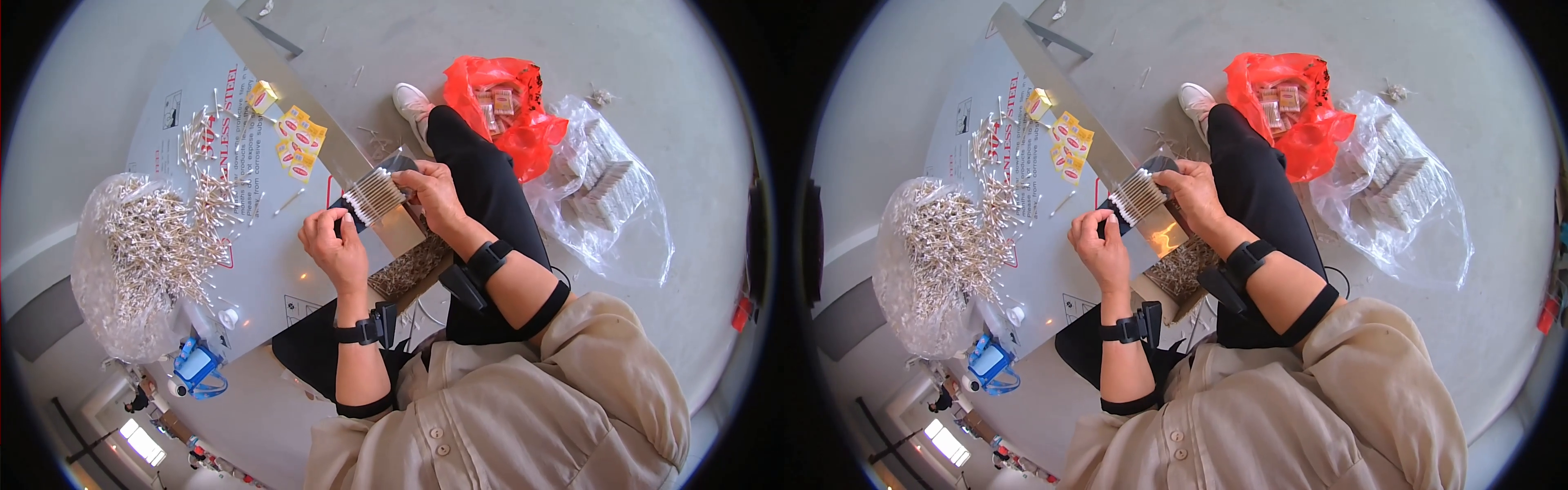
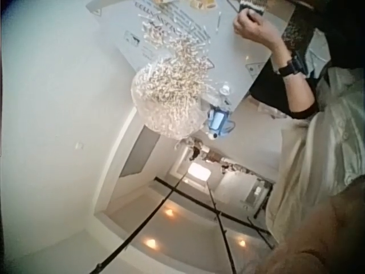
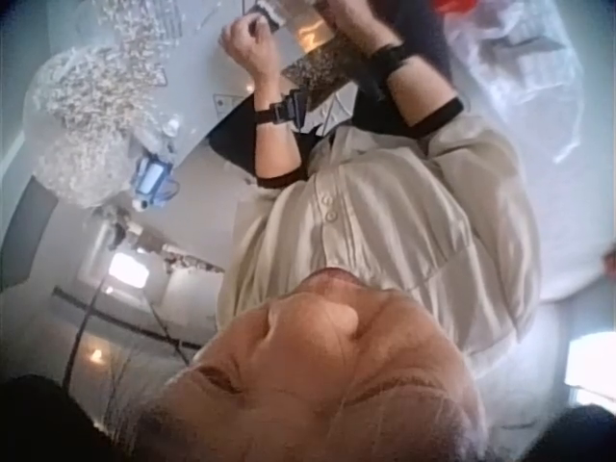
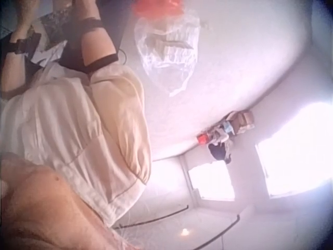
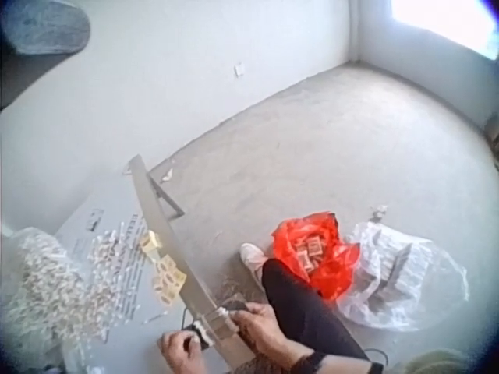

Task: Packaging cotton swabs into clear plastic bags and applying labels on a production floor.

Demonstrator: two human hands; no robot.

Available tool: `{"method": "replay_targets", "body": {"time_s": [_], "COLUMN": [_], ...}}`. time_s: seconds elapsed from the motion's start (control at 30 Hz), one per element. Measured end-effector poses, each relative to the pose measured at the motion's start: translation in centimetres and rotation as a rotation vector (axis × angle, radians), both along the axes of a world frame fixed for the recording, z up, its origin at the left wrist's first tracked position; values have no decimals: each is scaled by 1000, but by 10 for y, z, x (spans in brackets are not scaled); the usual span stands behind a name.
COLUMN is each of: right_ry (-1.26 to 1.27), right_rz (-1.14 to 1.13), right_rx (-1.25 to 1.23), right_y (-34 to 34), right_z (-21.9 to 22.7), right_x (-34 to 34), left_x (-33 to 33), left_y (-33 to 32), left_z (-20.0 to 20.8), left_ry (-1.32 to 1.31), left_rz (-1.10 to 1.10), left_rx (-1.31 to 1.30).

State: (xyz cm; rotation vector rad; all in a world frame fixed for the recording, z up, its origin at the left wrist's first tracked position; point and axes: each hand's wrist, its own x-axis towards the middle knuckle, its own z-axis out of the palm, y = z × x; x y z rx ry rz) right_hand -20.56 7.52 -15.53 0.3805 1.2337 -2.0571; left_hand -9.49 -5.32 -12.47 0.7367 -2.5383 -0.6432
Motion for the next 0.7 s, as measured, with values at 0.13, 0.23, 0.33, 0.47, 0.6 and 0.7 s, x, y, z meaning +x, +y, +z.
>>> {"method": "replay_targets", "body": {"time_s": [0.13, 0.23, 0.33, 0.47, 0.6, 0.7], "right_ry": [8, 16, 15, 12, 8, 37], "right_rz": [15, 9, 7, 49, 44, 22], "right_rx": [13, 3, -9, -16, -97, -93], "right_y": [-1, -3, -1, 2, 0, -5], "right_z": [-6, 4, 5, 6, 5, 3], "right_x": [0, 1, -1, 0, 3, 6], "left_x": [-4, -6, -11, -13, -13, -12], "left_y": [-4, -6, -3, -6, -9, -12], "left_z": [1, 1, 3, 3, 4, 4], "left_ry": [-92, -119, -139, -164, -166, -158], "left_rz": [23, 66, 85, 80, 43, 0], "left_rx": [44, 78, 114, 142, 135, 130]}}
